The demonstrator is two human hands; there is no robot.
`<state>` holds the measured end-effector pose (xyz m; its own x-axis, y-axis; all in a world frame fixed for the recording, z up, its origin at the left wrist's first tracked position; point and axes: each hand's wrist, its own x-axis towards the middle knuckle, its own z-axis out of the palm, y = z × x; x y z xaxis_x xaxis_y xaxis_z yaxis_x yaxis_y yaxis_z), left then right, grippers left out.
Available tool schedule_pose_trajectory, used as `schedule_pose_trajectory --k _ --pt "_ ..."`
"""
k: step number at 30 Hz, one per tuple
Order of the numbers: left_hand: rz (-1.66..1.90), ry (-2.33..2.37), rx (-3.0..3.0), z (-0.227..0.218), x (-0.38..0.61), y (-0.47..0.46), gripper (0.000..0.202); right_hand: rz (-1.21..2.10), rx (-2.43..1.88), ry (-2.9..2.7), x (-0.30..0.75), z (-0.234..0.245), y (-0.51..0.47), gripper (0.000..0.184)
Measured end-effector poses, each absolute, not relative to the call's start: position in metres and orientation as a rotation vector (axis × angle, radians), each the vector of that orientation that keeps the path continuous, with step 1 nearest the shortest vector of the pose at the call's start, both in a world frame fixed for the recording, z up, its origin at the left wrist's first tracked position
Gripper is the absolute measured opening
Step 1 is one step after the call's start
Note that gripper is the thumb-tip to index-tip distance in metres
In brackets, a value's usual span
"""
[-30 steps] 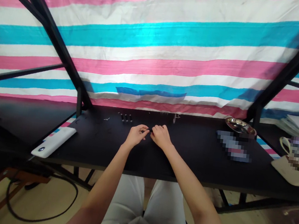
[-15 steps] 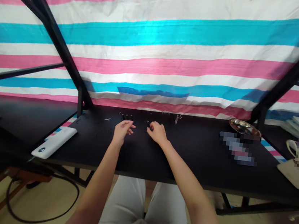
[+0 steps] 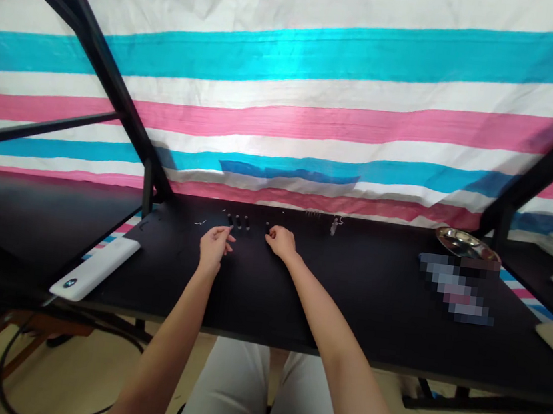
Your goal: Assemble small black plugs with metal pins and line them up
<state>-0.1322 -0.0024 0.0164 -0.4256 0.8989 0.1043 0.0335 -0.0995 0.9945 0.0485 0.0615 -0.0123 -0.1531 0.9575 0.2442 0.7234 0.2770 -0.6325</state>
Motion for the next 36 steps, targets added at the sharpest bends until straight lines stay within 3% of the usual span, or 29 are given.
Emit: schedule_pose_trajectory --k 17,29,36 --pt "1.635 1.482 1.129 0.021 -0.126 -0.013 0.022 0.509 -1.576 -1.914 0.007 -0.008 0.079 0.013" --pt "1.607 1.516 1.195 0.018 -0.123 -0.015 0.021 0.284 -1.663 -2.015 0.009 -0.006 0.060 0.020" --pt "1.546 1.509 1.230 0.017 -0.120 -0.016 0.019 0.207 -1.730 -2.097 0.040 0.000 0.032 0.014"
